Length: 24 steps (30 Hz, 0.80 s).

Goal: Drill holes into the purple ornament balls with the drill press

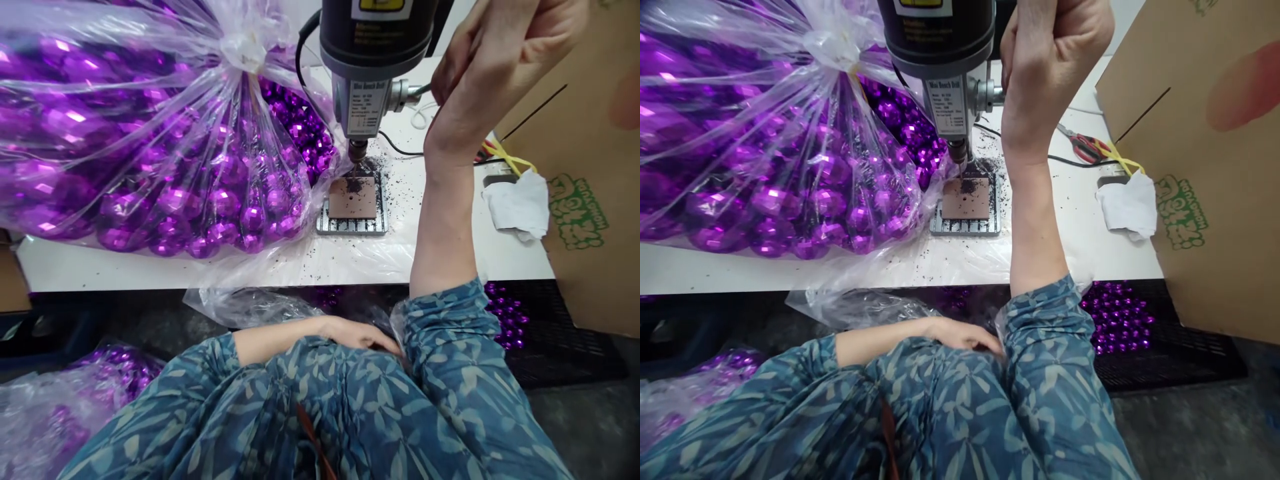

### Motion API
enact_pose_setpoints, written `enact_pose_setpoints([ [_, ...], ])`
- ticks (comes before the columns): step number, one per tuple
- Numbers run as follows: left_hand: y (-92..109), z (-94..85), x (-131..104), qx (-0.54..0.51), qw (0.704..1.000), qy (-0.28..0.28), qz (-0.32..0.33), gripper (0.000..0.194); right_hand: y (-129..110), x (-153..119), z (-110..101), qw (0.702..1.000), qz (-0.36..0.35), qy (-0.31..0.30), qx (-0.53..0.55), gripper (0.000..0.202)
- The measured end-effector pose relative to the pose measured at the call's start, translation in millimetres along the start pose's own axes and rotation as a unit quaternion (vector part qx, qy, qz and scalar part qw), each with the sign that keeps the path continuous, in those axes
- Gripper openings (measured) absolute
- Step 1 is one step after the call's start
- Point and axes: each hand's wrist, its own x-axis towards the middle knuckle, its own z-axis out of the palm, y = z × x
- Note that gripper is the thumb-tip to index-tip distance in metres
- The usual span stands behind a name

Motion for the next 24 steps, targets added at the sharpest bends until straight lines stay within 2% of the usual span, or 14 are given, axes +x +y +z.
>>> enact_pose_setpoints([
  [3,14,5.7,8,0.1,0.992,-0.075,-0.034,0.056,-1,-2,1,0.999,-0.021,0.027,-0.042,0.053],
  [6,41,-1.1,3,0.253,0.964,-0.064,-0.049,0.053,-3,-3,0,0.998,-0.02,0.018,-0.053,0.06],
  [7,55,-7.0,-3,0.295,0.954,-0.037,-0.04,0.048,-3,-3,-1,0.998,-0.012,0.012,-0.056,0.062],
  [9,86,-25.2,-18,0.347,0.936,0.061,-0.007,0.031,-3,-4,-3,0.998,0.001,0.006,-0.068,0.064],
  [11,116,-53.8,-35,0.374,0.899,0.225,0.027,0.019,-2,-5,-5,0.996,0.005,0.009,-0.09,0.064],
  [12,128,-71.8,-43,0.388,0.86,0.328,0.037,0.02,-1,-6,-6,0.994,0.007,0.01,-0.105,0.063],
  [13,139,-91.7,-50,0.404,0.804,0.434,0.044,0.021,0,-6,-7,0.993,0.008,0.009,-0.121,0.062],
  [15,153,-134.0,-58,0.432,0.672,0.598,0.056,0.019,3,-7,-8,0.99,0.008,0.005,-0.144,0.061],
  [16,158,-154.4,-60,0.435,0.62,0.65,0.06,0.019,4,-8,-9,0.989,0.008,0.004,-0.146,0.06],
  [17,163,-173.2,-60,0.427,0.585,0.687,0.057,0.021,5,-8,-9,0.99,0.009,0.002,-0.141,0.06],
  [18,167,-189.7,-58,0.417,0.564,0.712,0.043,0.023,6,-8,-10,0.991,0.01,0.001,-0.131,0.06],
  [20,174,-214.3,-52,0.4,0.553,0.731,-0.009,0.029,7,-8,-11,0.993,0.013,0.001,-0.115,0.06],
  [22,179,-228.1,-46,0.407,0.565,0.714,-0.071,0.028,5,-9,-12,0.993,0.019,-0.004,-0.115,0.062],
  [24,182,-233.7,-43,0.432,0.585,0.677,-0.112,0.023,1,-10,-12,0.992,0.032,-0.015,-0.119,0.062],
])
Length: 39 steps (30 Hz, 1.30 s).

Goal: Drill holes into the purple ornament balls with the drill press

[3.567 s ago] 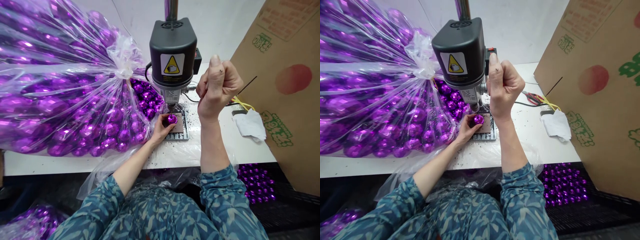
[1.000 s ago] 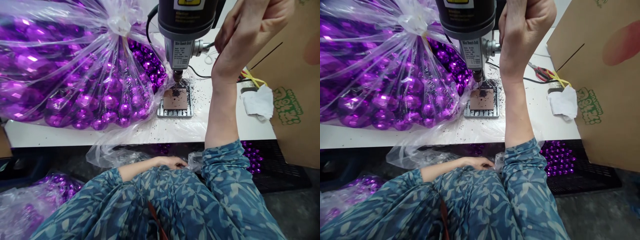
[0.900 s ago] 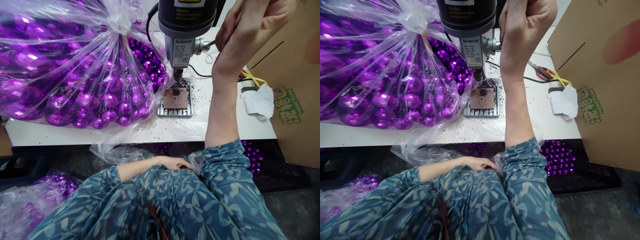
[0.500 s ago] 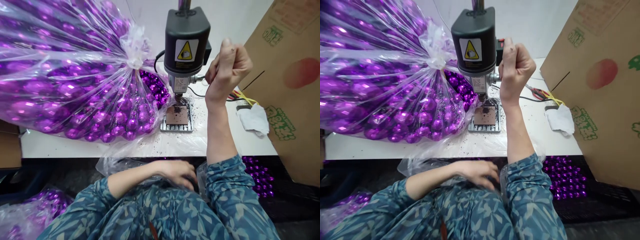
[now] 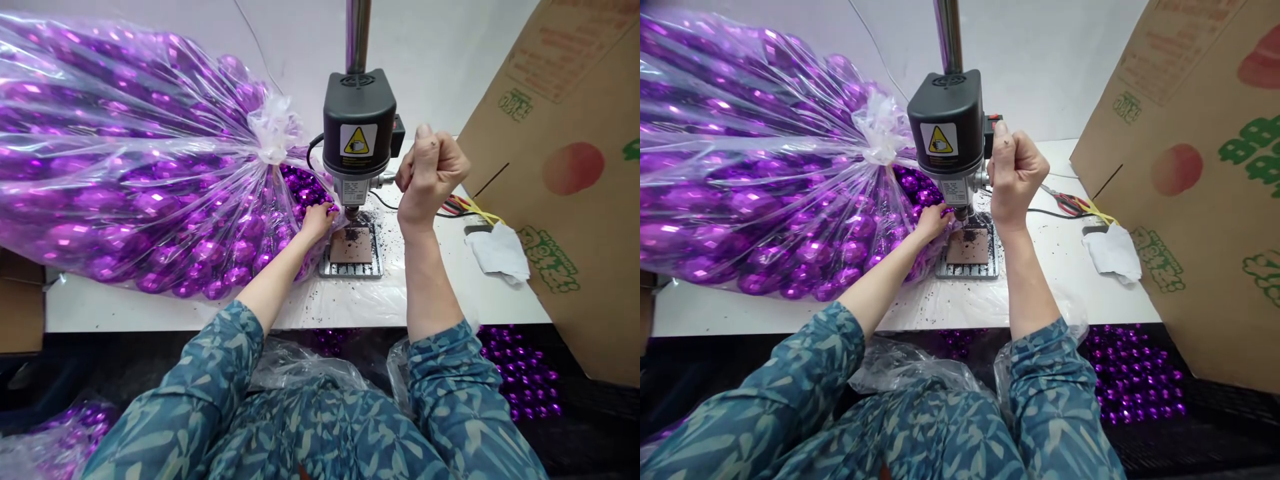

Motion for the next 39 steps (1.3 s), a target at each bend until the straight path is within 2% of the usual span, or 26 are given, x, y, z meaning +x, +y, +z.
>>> enact_pose_setpoints([
  [2,0,-2.4,1,0.018,0.999,-0.026,0.012,0.021,-6,-1,-1,1.0,0.013,-0.01,0.006,0.063],
  [3,-1,-4.6,0,0.017,1.0,-0.021,0.01,0.021,-10,-1,-1,1.0,0.016,-0.01,0.012,0.063],
  [6,-7,-13.1,-5,-0.03,0.998,0.06,-0.012,0.024,-17,-2,0,0.999,0.019,-0.005,0.025,0.066],
  [8,-12,-18.6,-10,-0.114,0.987,0.107,-0.028,0.023,-17,-2,0,0.999,0.024,-0.004,0.024,0.066],
  [9,-14,-21.4,-13,-0.174,0.977,0.112,-0.038,0.022,-16,-2,0,0.999,0.027,-0.002,0.021,0.066],
  [11,-17,-27.8,-20,-0.315,0.942,0.095,-0.064,0.022,-13,-3,0,0.999,0.035,-0.002,0.012,0.065],
  [14,-17,-40.5,-35,-0.487,0.867,0.038,-0.103,0.027,-7,-3,-1,0.999,0.04,-0.006,-0.004,0.064],
  [18,-7,-53.1,-67,-0.593,0.794,-0.021,-0.128,0.028,-7,-3,-1,1.0,0.022,-0.004,-0.013,0.063],
  [21,2,-44.2,-95,-0.627,0.766,-0.061,-0.125,0.031,-10,-4,-1,1.0,0.017,-0.006,0.011,0.063],
  [24,4,-16.7,-118,-0.618,0.772,-0.082,-0.123,0.038,-10,-6,-2,1.0,0.012,-0.011,0.014,0.062],
  [26,1,5.2,-126,-0.592,0.796,-0.055,-0.114,0.046,-9,-7,-3,1.0,0.008,-0.015,0.007,0.061],
  [29,-10,30.8,-125,-0.542,0.837,0.006,-0.079,0.056,-8,-7,-3,1.0,0.012,-0.014,0.012,0.063],
  [32,-21,43.8,-114,-0.509,0.859,0.029,-0.052,0.061,-10,-5,-3,1.0,0.015,-0.015,0.02,0.066],
  [36,-32,52.6,-98,-0.487,0.872,0.046,-0.017,0.063,-14,-5,-3,1.0,0.021,-0.016,0.005,0.067],
  [39,-36,58.2,-90,-0.479,0.877,0.038,0.004,0.061,-16,-5,-3,1.0,0.024,-0.016,-0.005,0.067],
])
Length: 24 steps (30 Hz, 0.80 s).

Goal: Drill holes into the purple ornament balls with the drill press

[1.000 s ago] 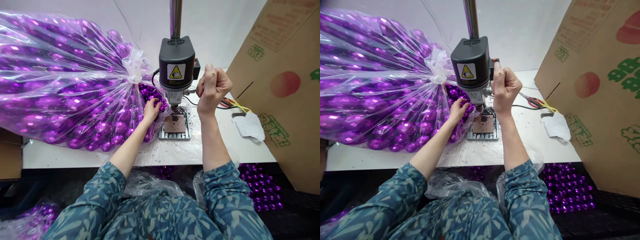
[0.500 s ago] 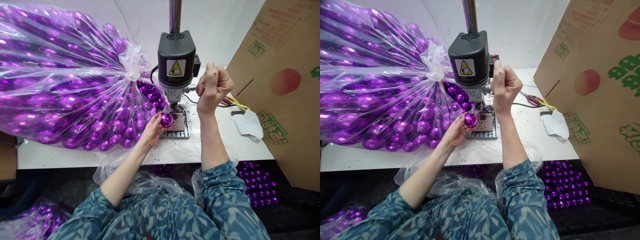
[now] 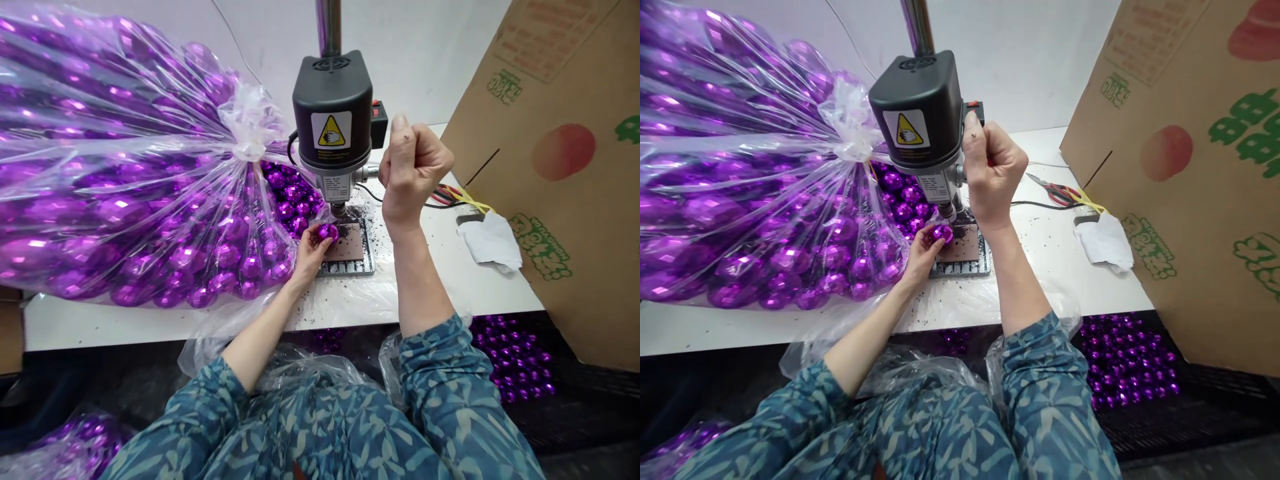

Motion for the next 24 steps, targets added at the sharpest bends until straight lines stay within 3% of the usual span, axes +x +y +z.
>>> enact_pose_setpoints([
  [8,1,5.9,6,-0.021,0.999,-0.048,0.008,0.064,-1,-1,0,1.0,-0.003,-0.006,-0.028,0.067],
  [15,8,18.7,1,0.033,0.997,-0.056,0.03,0.062,5,-2,-1,0.997,0.023,-0.004,-0.075,0.067],
  [24,14,25.8,-2,0.062,0.997,-0.037,0.029,0.06,-9,-5,-3,0.998,0.028,-0.001,-0.049,0.066],
])
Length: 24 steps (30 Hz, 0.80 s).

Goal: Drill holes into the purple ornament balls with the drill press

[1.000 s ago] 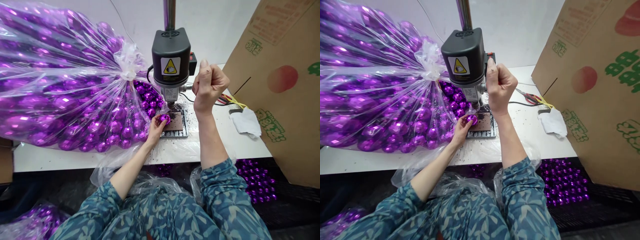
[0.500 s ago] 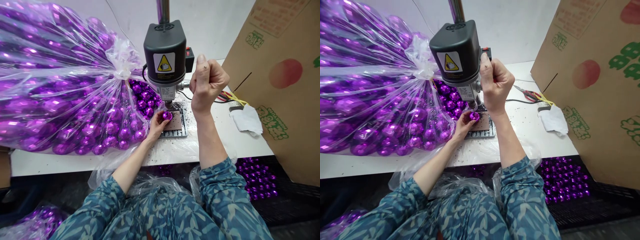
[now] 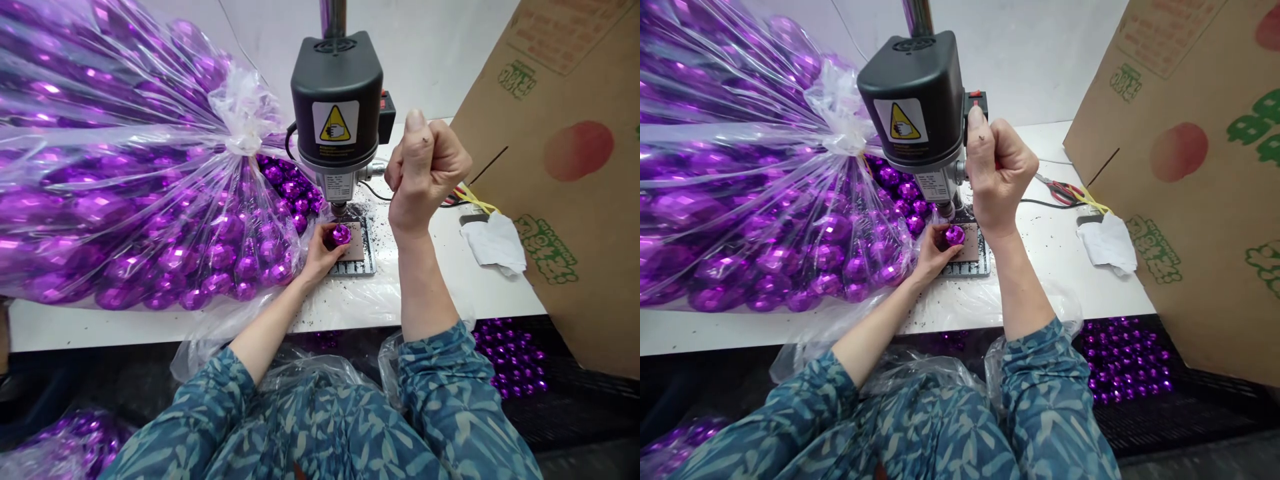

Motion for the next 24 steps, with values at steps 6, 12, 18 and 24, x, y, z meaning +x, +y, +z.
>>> enact_pose_setpoints([
  [6,1,-0.4,-1,-0.016,1.0,-0.005,0.004,0.063,10,-8,-2,0.999,-0.02,0.03,0.022,0.067],
  [12,3,-0.3,-2,-0.027,1.0,-0.003,-0.005,0.061,21,-17,-3,0.992,-0.063,0.059,0.092,0.061],
  [18,1,-0.1,-2,-0.034,0.999,0.0,-0.01,0.058,28,-24,-7,0.989,-0.071,0.074,0.104,0.062],
  [24,-1,0.2,-2,-0.023,1.0,0.0,-0.005,0.058,40,-31,-10,0.984,-0.101,0.058,0.136,0.064],
])
